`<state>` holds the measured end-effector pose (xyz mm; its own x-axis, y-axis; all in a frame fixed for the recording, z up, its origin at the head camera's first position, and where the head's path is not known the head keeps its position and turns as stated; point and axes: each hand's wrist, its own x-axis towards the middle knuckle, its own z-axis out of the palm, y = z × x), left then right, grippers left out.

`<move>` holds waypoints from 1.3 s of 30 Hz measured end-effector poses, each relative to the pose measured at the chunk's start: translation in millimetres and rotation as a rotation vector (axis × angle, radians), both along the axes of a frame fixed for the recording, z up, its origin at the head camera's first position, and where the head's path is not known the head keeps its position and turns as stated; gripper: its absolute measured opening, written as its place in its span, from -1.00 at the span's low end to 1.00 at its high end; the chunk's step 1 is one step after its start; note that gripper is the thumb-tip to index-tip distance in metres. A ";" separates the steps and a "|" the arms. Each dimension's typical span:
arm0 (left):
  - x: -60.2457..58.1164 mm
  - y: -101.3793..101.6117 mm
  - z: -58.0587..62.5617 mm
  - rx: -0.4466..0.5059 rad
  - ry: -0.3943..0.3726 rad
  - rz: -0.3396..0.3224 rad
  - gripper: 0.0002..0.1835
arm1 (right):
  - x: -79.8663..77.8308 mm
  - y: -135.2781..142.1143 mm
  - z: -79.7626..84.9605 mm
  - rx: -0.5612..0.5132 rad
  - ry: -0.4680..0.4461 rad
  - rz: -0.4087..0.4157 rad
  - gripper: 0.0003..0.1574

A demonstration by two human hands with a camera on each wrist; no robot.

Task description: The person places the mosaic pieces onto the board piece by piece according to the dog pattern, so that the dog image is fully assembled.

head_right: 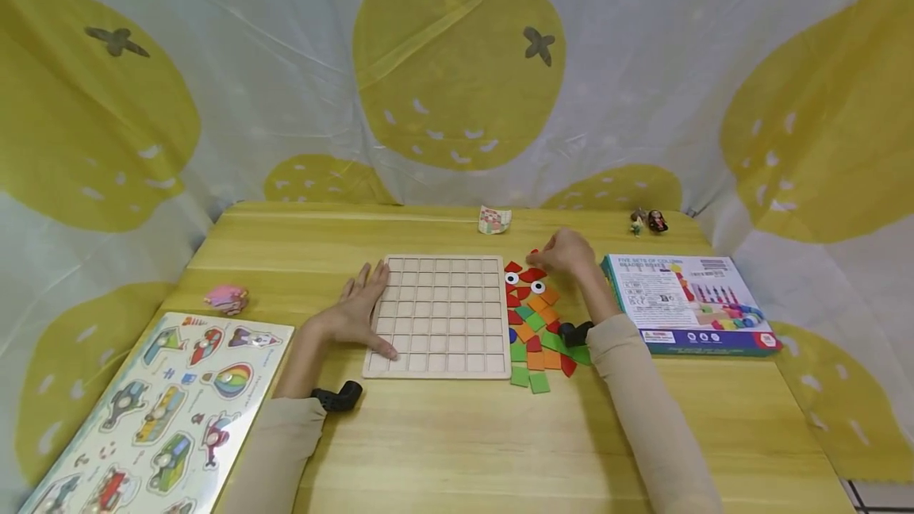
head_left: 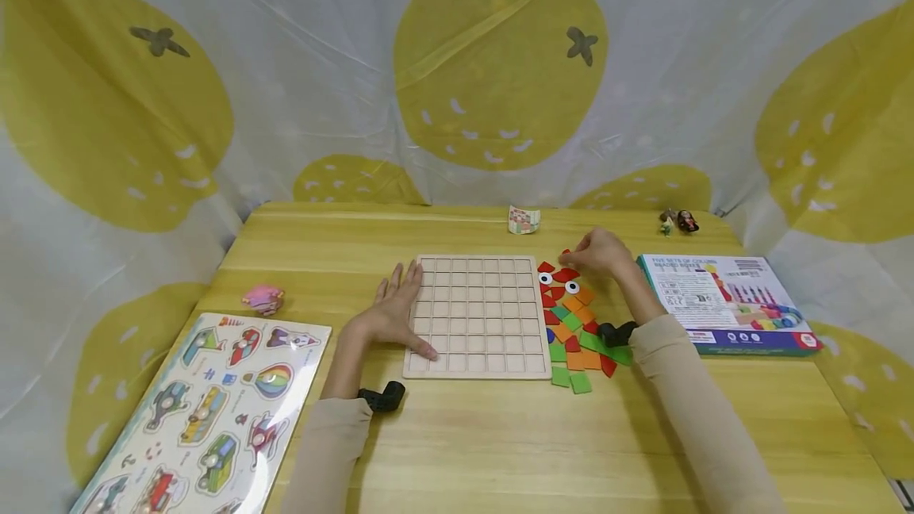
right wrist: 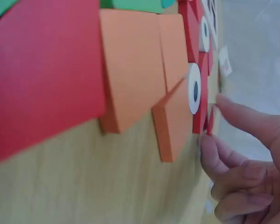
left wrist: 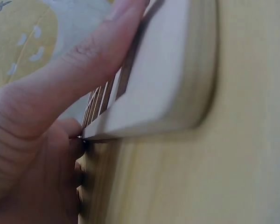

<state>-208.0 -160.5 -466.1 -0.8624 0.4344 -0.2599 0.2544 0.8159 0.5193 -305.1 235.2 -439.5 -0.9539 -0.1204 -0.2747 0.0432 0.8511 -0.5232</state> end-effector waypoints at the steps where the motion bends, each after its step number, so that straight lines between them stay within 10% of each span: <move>1: -0.1 0.6 0.0 0.001 0.003 0.002 0.68 | -0.5 2.1 0.6 -0.015 -0.002 0.009 -0.49; 15: 3.0 -1.2 -4.5 0.051 0.001 0.011 0.68 | -17.8 12.1 -7.4 -0.144 0.006 0.174 -0.65; 30: 5.0 -3.2 -5.2 0.094 0.018 0.026 0.68 | -10.7 10.9 -8.8 -0.094 0.127 0.077 -0.70; 39: 3.7 -3.8 -5.2 0.081 0.020 0.018 0.69 | 0.6 -88.1 7.9 -0.299 0.114 0.186 -0.70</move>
<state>-204.2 -164.3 -471.3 -0.8749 0.4378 -0.2070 0.2514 0.7760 0.5784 -304.5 147.1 -431.6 -0.9305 -0.3540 -0.0941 -0.1713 0.6476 -0.7425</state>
